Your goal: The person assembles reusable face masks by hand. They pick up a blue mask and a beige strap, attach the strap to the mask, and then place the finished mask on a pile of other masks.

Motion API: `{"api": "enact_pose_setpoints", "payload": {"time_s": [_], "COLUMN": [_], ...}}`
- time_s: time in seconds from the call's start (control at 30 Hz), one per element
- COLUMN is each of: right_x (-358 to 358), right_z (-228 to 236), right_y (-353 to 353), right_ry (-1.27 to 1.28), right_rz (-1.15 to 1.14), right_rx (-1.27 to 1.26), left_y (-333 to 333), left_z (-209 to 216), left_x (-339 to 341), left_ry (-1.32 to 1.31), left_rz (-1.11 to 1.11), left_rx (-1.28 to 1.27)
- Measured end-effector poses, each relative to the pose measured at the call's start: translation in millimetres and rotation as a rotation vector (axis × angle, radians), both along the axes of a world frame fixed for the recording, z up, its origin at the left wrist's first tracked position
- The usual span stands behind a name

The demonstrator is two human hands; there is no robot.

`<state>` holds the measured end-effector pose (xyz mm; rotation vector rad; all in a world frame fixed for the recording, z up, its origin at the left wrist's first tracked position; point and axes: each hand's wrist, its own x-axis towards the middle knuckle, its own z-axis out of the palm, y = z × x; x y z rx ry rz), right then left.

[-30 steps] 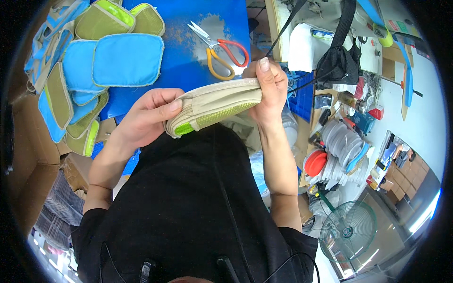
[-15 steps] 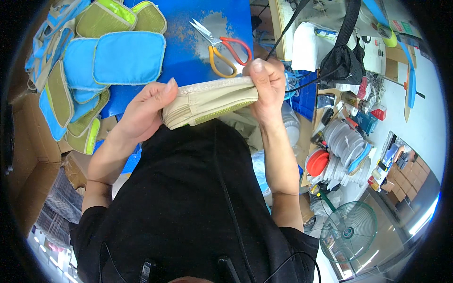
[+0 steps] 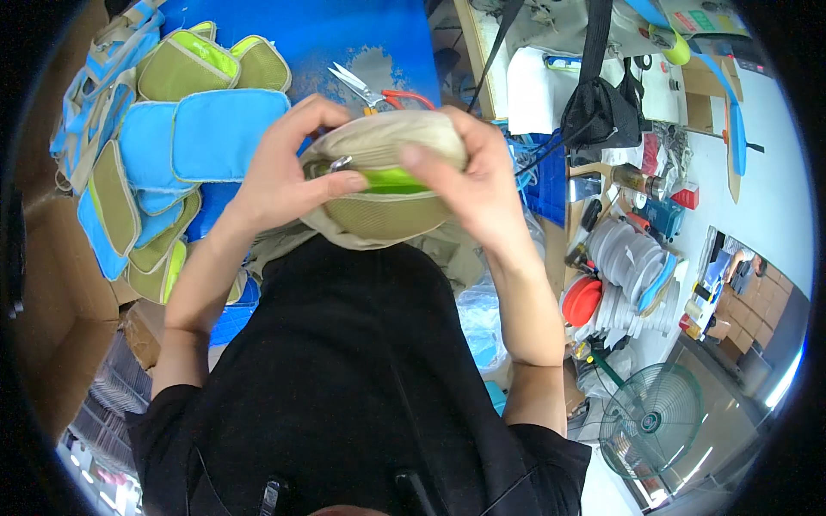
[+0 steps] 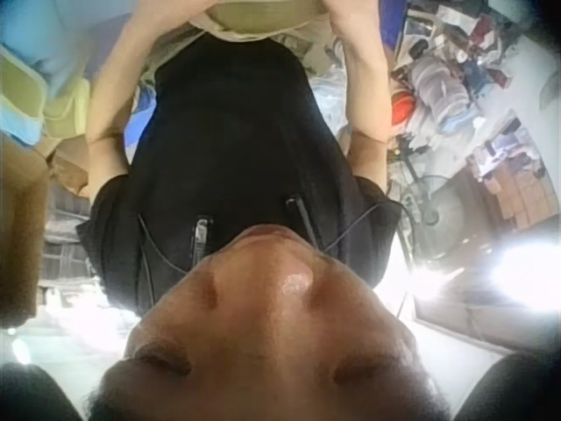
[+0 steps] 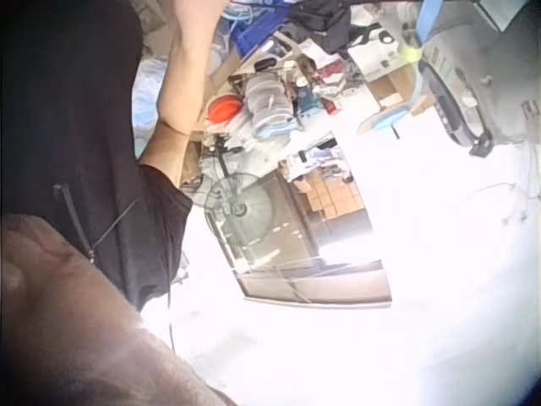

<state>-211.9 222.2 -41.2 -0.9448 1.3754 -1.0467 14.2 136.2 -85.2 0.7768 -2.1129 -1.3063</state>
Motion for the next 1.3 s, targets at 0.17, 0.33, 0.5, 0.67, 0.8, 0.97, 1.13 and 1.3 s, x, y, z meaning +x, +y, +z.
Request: {"api": "enact_pose_setpoints", "payload": {"time_s": [0.17,0.33,0.5,0.67,0.8,0.97,1.13,1.3], "right_x": [-13,-14,-14,-16,-42,-39,-33,-27], "right_z": [-26,-45,-54,-55,-77,-85,-90,-82], "right_y": [18,23,27,23,19,17,15,10], "right_ry": [-0.435,-0.550,-0.616,-0.717,-0.778,-0.899,-0.893,-0.876], "right_rz": [-0.245,-0.273,-0.240,-0.384,-0.500,-0.516,-0.569,-0.571], "right_rx": [0.051,0.027,-0.045,0.077,0.217,0.249,0.333,0.366], "left_y": [34,42,44,51,53,51,50,48], "left_z": [-56,-73,-83,-67,-12,0,0,-4], "left_x": [13,10,15,8,5,7,6,8], "left_ry": [0.066,0.116,-0.039,0.459,0.765,0.930,0.966,0.978], "left_rz": [0.421,0.356,0.243,0.222,0.151,0.093,0.031,0.073], "left_rx": [0.357,0.552,0.708,1.282,1.528,1.683,1.679,1.730]}}
